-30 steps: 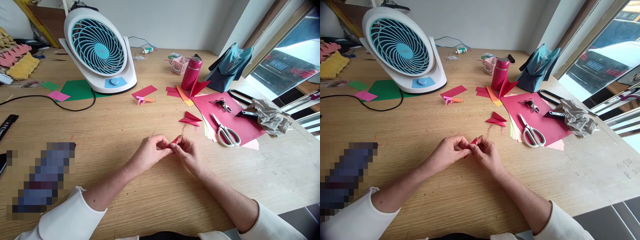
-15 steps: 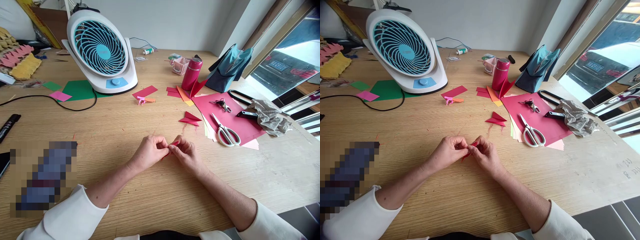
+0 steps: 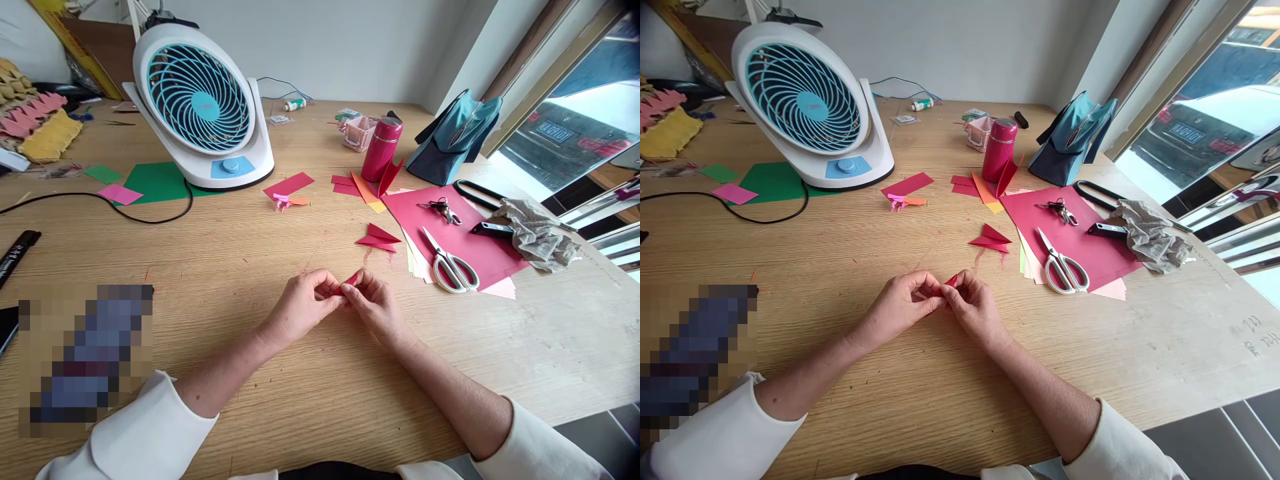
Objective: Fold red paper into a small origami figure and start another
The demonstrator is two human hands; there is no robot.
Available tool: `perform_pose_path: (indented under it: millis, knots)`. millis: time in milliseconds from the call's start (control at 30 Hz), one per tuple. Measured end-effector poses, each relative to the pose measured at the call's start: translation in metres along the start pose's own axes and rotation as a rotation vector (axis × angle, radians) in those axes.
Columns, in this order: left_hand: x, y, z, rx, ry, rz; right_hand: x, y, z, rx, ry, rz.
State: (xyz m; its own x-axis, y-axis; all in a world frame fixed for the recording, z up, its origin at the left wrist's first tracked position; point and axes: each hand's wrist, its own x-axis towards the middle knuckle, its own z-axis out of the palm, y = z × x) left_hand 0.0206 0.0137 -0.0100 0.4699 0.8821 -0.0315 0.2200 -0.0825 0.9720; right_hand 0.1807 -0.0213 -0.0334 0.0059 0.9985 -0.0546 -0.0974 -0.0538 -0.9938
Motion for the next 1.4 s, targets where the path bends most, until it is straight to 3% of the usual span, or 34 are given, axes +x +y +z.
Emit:
perform_pose_path:
  millis: [267, 500, 633, 800, 1067, 1400]
  knots:
    - [0.001, 0.001, -0.005, 0.017, 0.014, -0.071, 0.0, -0.001, 0.0, 0.047, -0.1, -0.038]
    - [0.0, -0.001, -0.005, 0.008, -0.027, -0.029, 0.002, -0.002, 0.001, -0.006, -0.041, -0.051]
    - [-0.004, 0.0, -0.007, 0.066, 0.012, -0.008, 0.002, -0.003, 0.002, 0.026, -0.06, -0.041]
    - [-0.014, -0.003, -0.011, 0.108, 0.077, -0.079, 0.001, -0.001, 0.004, 0.029, -0.038, 0.014]
    - [-0.024, -0.008, -0.013, 0.12, 0.119, -0.001, -0.002, -0.002, 0.004, -0.032, -0.052, -0.005]
    - [-0.023, -0.007, -0.013, 0.165, 0.15, -0.113, -0.013, 0.002, 0.006, -0.151, 0.001, -0.015]
